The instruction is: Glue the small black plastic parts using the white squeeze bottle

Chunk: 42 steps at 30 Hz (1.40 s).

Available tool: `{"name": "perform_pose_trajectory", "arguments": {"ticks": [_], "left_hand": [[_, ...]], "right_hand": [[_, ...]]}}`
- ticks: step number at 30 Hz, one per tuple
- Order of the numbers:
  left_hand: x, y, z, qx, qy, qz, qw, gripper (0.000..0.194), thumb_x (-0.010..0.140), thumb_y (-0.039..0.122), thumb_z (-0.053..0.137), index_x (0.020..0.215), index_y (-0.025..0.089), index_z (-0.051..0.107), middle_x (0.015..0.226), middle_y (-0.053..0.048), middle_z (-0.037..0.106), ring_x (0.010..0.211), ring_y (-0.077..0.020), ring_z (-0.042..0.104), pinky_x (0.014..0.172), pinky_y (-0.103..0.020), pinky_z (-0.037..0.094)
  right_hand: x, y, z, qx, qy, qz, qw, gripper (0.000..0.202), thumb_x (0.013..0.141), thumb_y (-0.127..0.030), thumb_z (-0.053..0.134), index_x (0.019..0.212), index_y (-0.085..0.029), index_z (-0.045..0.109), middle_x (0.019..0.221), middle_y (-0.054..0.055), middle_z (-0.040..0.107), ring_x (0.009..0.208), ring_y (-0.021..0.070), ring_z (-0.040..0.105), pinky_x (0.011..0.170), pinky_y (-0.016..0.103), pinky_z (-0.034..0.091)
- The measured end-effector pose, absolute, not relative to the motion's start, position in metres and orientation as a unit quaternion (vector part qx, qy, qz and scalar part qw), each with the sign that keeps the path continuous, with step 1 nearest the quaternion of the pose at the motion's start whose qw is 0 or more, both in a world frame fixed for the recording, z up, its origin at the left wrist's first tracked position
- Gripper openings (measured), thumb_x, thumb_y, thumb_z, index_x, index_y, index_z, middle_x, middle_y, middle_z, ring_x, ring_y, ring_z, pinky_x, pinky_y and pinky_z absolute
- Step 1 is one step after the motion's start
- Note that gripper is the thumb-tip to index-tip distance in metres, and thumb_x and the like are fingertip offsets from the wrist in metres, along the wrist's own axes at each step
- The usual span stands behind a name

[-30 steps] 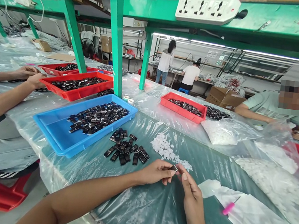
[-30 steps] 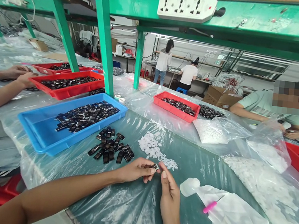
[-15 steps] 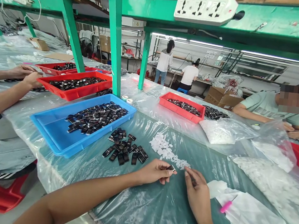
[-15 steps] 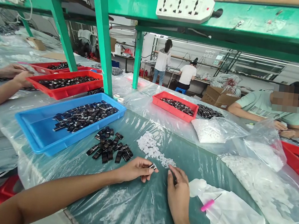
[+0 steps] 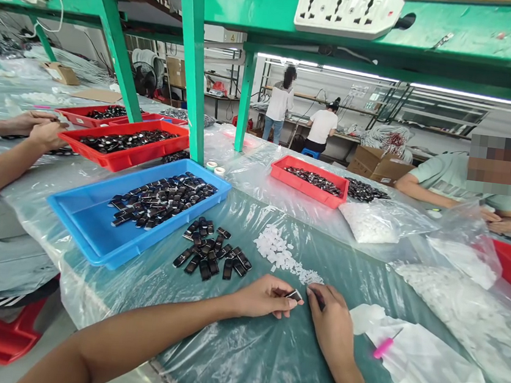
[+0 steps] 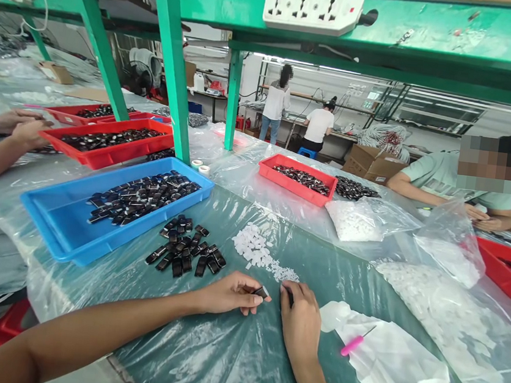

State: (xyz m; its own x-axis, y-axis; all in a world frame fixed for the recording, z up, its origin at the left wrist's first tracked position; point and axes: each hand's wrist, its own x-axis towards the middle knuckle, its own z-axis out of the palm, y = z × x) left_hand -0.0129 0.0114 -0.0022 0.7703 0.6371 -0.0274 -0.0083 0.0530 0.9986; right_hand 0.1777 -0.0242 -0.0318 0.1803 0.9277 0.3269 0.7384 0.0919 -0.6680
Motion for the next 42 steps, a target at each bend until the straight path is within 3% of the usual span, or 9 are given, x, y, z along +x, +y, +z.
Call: {"name": "perform_pose_trajectory", "arguments": {"ticks": [9, 15, 22, 28, 36, 42], "left_hand": [[-0.014, 0.012, -0.003, 0.646, 0.238, 0.237, 0.685, 0.047, 0.075, 0.049, 0.061, 0.101, 0.01, 0.066, 0.073, -0.005, 0.059, 0.063, -0.0107, 0.053, 0.062, -0.024, 0.045], [-0.012, 0.011, -0.005, 0.652, 0.22, 0.248, 0.682, 0.043, 0.073, 0.048, 0.062, 0.091, 0.009, 0.066, 0.073, -0.005, 0.059, 0.062, -0.0101, 0.053, 0.063, -0.023, 0.045], [-0.011, 0.009, -0.005, 0.678, 0.216, 0.249, 0.656, 0.041, 0.075, 0.049, 0.06, 0.087, 0.01, 0.065, 0.072, -0.004, 0.06, 0.061, -0.0113, 0.054, 0.063, -0.024, 0.045], [-0.011, 0.008, -0.006, 0.682, 0.231, 0.257, 0.645, 0.043, 0.075, 0.052, 0.059, 0.085, 0.01, 0.065, 0.071, -0.004, 0.059, 0.062, -0.0123, 0.054, 0.062, -0.023, 0.044], [-0.014, 0.005, 0.002, 0.691, 0.225, 0.288, 0.624, 0.044, 0.078, 0.052, 0.055, 0.086, 0.009, 0.064, 0.07, -0.004, 0.056, 0.061, -0.0112, 0.052, 0.059, -0.02, 0.042], [-0.014, 0.002, 0.004, 0.711, 0.218, 0.291, 0.602, 0.043, 0.083, 0.049, 0.05, 0.088, 0.009, 0.064, 0.07, -0.004, 0.056, 0.061, -0.0114, 0.051, 0.059, -0.02, 0.041]], "right_hand": [[0.165, -0.035, -0.022, -0.609, -0.534, 0.274, 0.519, 0.021, 0.077, -0.04, 0.058, 0.08, -0.02, 0.06, 0.08, 0.004, 0.065, 0.076, 0.019, 0.061, 0.074, 0.032, 0.048], [0.154, -0.049, -0.013, -0.591, -0.446, 0.363, 0.566, 0.03, 0.07, -0.041, 0.067, 0.093, -0.021, 0.066, 0.089, 0.004, 0.07, 0.082, 0.0194, 0.065, 0.079, 0.033, 0.05], [0.144, -0.058, -0.008, -0.574, -0.388, 0.445, 0.567, 0.032, 0.07, -0.039, 0.068, 0.098, -0.023, 0.07, 0.104, 0.004, 0.069, 0.107, 0.0245, 0.057, 0.098, 0.039, 0.038], [0.142, -0.058, -0.011, -0.571, -0.398, 0.434, 0.572, 0.032, 0.071, -0.038, 0.067, 0.099, -0.022, 0.07, 0.109, 0.005, 0.066, 0.111, 0.0274, 0.054, 0.099, 0.044, 0.036], [0.136, -0.065, -0.01, -0.582, -0.48, 0.354, 0.553, 0.033, 0.078, -0.035, 0.062, 0.109, -0.026, 0.065, 0.121, 0.002, 0.06, 0.115, 0.0233, 0.051, 0.097, 0.036, 0.04], [0.132, -0.067, -0.013, -0.58, -0.501, 0.321, 0.556, 0.034, 0.079, -0.034, 0.059, 0.111, -0.023, 0.064, 0.12, 0.005, 0.06, 0.114, 0.0241, 0.051, 0.095, 0.039, 0.042]]}}
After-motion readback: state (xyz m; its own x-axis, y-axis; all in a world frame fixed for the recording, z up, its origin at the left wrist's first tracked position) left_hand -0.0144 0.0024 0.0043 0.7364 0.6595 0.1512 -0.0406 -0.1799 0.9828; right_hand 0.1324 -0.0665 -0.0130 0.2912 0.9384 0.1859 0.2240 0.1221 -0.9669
